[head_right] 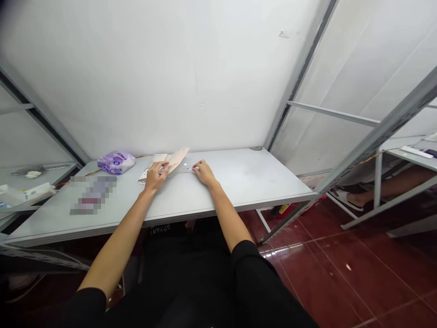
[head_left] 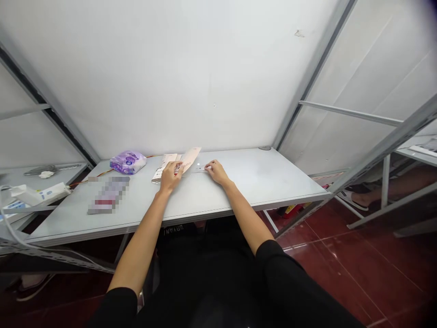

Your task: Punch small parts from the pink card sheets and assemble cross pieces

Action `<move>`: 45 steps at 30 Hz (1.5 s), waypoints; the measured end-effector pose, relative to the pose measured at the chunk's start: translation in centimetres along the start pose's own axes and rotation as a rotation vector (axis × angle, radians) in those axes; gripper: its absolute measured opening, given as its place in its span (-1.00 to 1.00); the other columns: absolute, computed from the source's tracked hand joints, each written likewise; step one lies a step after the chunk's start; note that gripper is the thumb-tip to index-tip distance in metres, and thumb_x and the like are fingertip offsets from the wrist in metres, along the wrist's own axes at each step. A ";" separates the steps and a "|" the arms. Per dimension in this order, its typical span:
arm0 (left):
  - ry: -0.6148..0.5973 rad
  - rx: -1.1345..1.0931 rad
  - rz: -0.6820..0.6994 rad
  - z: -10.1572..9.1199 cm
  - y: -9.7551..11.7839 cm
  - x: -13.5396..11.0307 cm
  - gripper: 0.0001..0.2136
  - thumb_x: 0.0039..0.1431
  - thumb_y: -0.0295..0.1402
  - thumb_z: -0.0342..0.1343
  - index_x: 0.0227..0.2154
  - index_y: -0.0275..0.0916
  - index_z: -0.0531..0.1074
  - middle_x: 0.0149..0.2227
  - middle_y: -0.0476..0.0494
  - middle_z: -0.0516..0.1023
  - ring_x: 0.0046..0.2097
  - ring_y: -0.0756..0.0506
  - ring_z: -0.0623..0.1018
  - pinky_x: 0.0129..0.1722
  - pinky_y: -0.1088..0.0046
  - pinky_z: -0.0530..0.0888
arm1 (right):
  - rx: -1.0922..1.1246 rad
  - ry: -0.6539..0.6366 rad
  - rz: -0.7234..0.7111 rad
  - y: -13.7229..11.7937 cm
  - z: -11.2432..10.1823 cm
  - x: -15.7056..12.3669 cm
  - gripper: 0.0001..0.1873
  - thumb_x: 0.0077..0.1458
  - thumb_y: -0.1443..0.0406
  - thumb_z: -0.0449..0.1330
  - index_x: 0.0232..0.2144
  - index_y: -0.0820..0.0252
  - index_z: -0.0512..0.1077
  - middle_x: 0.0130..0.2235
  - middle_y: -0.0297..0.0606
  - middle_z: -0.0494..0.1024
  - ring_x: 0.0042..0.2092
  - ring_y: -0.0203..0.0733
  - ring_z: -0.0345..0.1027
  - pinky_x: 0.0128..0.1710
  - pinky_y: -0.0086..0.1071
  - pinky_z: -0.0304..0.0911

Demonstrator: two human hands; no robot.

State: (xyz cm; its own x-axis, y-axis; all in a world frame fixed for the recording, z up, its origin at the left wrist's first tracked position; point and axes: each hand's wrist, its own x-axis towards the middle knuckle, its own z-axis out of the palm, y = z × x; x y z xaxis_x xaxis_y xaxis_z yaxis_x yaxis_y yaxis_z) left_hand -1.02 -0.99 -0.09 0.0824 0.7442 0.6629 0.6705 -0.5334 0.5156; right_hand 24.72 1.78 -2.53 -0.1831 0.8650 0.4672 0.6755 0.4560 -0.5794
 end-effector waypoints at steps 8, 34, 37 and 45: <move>-0.080 0.058 0.022 0.2 -0.4 -0.3 -0.72 0.33 -0.20 0.04 -0.06 -0.23 0.54 -0.01 -0.21 0.59 0.05 -0.22 0.55 0.16 0.21 0.43 | 0.128 0.440 -0.099 -0.9 0.0 0.5 -0.67 0.39 0.13 0.08 -0.15 0.13 0.60 -0.09 -0.11 0.52 -0.04 -0.12 0.45 0.01 -0.24 0.45; -0.113 0.489 -0.435 -2.5 -1.6 0.0 -0.66 0.19 -0.22 0.15 0.00 -0.15 0.55 0.11 -0.33 0.50 0.15 -0.38 0.45 0.15 -0.02 0.37 | -0.350 -0.107 0.168 -2.6 0.7 -0.5 -0.58 0.32 0.09 0.12 0.11 0.09 0.52 0.22 -0.10 0.49 0.26 0.02 0.29 0.29 -0.10 0.13; -0.149 0.535 -0.466 -2.1 -2.1 -0.2 -0.66 0.17 -0.23 0.15 -0.01 -0.16 0.56 0.15 -0.37 0.46 0.16 -0.41 0.44 0.22 -0.15 0.26 | -0.390 -0.197 0.162 -2.5 1.0 -0.6 -0.46 0.32 -0.01 0.10 0.23 0.05 0.43 0.36 -0.07 0.32 0.40 0.13 0.08 0.37 0.06 -0.06; -0.264 0.237 0.059 0.2 0.2 -0.6 -0.56 0.29 -0.11 0.05 0.16 -0.10 0.48 0.20 -0.20 0.45 0.19 -0.22 0.47 0.24 0.22 0.38 | -0.420 -0.358 0.120 -2.9 0.5 -1.0 -0.15 0.30 -0.25 -0.07 0.42 0.07 0.18 0.47 0.04 0.05 0.48 0.26 -0.16 0.41 0.19 -0.28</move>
State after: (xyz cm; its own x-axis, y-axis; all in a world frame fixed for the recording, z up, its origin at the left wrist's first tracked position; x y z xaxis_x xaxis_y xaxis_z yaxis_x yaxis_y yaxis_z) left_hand -0.76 -1.45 -0.50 0.2930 0.8097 0.5084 0.8087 -0.4936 0.3199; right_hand 22.63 -0.30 -1.67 -0.2691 0.9561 0.1160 0.9194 0.2908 -0.2647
